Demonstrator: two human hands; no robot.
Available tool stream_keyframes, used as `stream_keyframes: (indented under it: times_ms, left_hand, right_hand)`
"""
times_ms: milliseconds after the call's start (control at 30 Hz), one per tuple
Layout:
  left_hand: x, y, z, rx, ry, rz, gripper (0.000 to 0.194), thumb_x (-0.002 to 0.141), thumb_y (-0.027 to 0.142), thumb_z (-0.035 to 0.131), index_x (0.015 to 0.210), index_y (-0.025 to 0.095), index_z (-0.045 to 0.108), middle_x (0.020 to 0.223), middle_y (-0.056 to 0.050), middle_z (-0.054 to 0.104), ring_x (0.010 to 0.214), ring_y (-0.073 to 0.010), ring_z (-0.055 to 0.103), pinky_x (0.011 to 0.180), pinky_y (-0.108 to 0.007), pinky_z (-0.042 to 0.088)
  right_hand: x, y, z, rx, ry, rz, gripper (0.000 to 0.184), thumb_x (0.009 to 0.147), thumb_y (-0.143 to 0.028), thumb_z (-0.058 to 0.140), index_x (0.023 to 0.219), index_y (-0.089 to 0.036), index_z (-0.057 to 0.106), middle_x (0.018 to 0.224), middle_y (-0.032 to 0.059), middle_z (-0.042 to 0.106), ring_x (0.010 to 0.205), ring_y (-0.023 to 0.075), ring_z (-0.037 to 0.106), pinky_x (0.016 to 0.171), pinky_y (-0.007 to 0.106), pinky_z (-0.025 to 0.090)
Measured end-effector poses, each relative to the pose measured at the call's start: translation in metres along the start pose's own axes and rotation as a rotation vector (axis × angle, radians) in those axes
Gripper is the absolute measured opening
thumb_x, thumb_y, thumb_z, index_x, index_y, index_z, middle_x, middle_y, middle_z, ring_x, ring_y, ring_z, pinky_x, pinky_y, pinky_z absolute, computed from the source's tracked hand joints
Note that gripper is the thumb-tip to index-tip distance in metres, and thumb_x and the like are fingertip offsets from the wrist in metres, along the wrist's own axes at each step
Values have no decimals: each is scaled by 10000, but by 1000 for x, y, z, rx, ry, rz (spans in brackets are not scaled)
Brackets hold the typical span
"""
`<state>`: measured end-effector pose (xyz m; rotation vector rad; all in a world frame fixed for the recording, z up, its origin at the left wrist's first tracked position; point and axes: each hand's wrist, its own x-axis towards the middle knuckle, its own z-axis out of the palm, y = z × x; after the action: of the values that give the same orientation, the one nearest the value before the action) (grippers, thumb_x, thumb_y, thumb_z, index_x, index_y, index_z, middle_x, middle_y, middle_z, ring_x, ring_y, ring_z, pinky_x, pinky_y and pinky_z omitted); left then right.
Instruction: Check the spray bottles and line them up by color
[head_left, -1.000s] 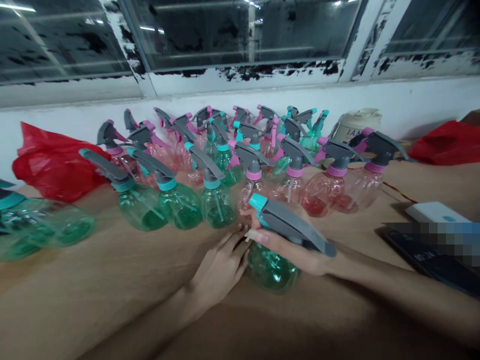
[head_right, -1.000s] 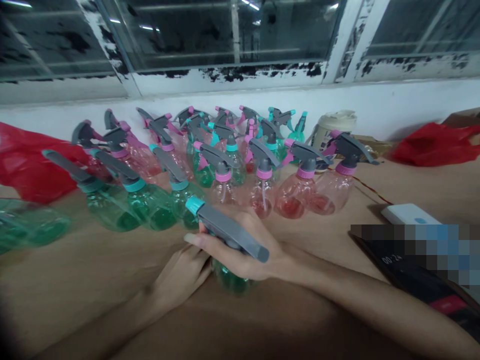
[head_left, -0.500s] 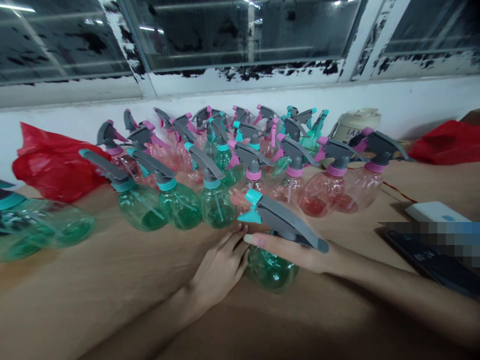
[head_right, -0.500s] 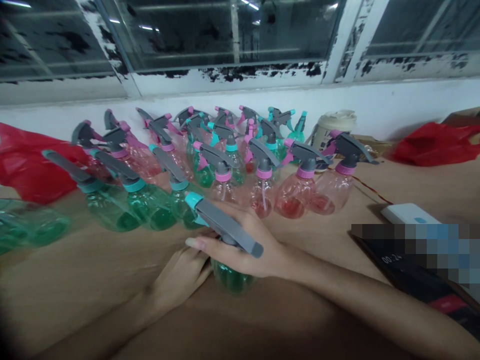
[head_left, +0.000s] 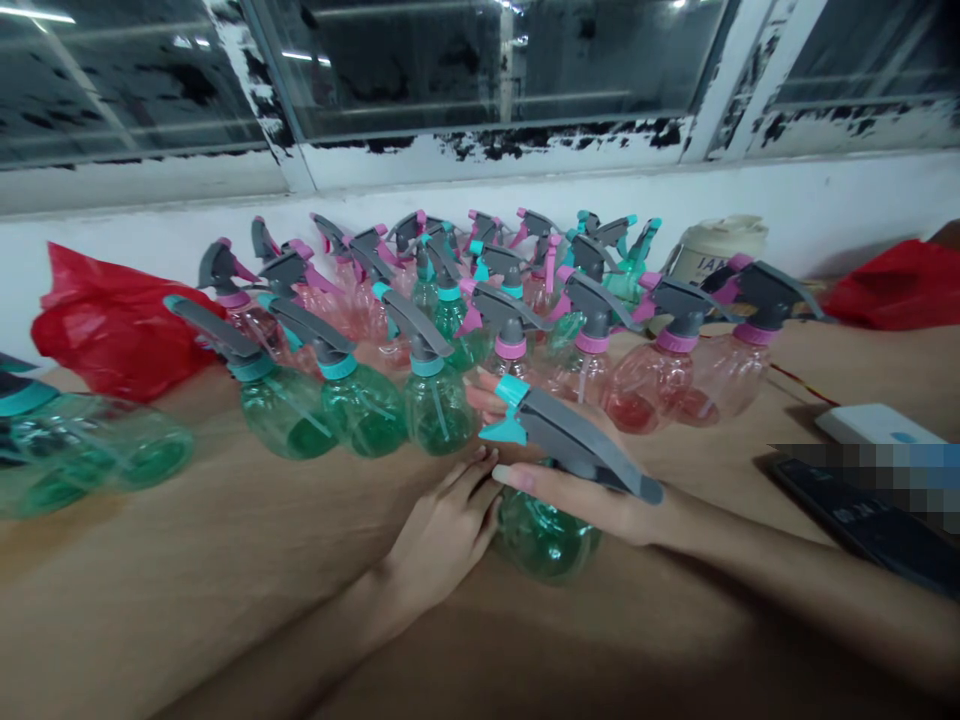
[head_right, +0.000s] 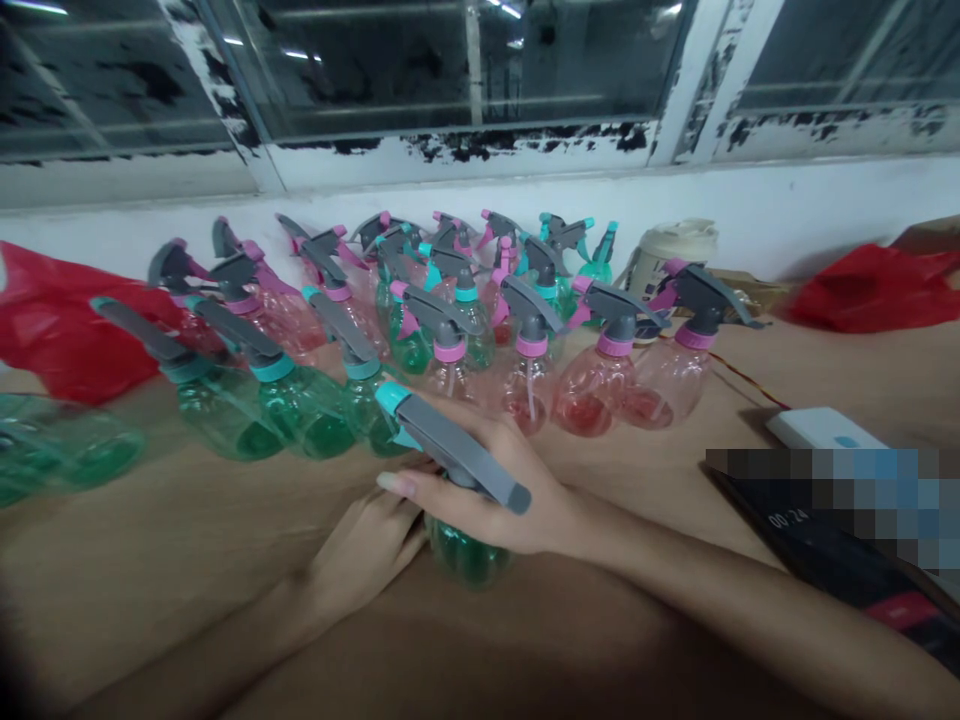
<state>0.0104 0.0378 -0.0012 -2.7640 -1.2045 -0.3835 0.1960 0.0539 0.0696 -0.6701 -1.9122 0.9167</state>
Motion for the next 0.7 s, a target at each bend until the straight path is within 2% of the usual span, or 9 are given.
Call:
stream_keyframes:
  times_ms: [133, 300, 400, 533, 600, 700]
  left_hand:
    - [1, 1, -1, -7, 11, 14, 275, 905, 109, 456, 1143, 83, 592, 1179, -161, 623, 1040, -261, 621, 865, -417, 536]
    - [2, 1, -4, -55, 33, 19, 209, 873, 83, 480, 1020, 121, 625, 1206, -135, 608, 1156, -270, 554, 913, -414, 516]
    - [2, 2, -4, -66, 59, 21, 194, 893, 86, 448, 946, 111, 633, 1170, -148, 623, 1172, -282, 545, 927, -429, 508]
    - [2, 1, -2, -62, 80, 42, 220, 882, 67, 442, 1000, 98, 626, 1181, -153, 623, 1199, -289, 525, 944, -432, 498]
    - [2, 1, -1, -52, 81, 27, 252, 878, 68, 447, 1069, 96, 610, 1205, -149, 614, 1199, -281, 526, 957, -427, 489]
    - [1, 0, 0, -46, 62, 8, 310, 875, 73, 451, 1162, 83, 567, 1249, -156, 589, 1208, -271, 519, 980, -420, 467]
  right_hand:
    - [0, 0, 0, -1, 27, -1, 200, 797, -323, 658, 969, -228, 621, 910, 10, 640, 823, 162, 609, 760, 307, 524]
    - [-4, -3, 0, 49, -6, 31, 127, 850, -305, 596, 947, -227, 622, 847, -6, 624, 702, 120, 588, 662, 266, 498]
    - [-5, -6, 0, 24, 17, 25, 125, 857, -336, 583, 851, -214, 612, 762, -23, 593, 674, 110, 569, 634, 257, 470]
    - [-4, -8, 0, -14, 19, -25, 128, 840, -323, 601, 772, -216, 584, 734, -31, 576, 675, 112, 566, 637, 264, 466]
    - [-4, -8, 0, 7, 37, -9, 93, 821, -314, 625, 836, -225, 603, 793, -18, 616, 709, 127, 596, 668, 278, 487]
    - [-4, -6, 2, -19, 89, 2, 178, 782, -297, 673, 935, -229, 613, 885, 8, 646, 761, 154, 619, 704, 303, 507]
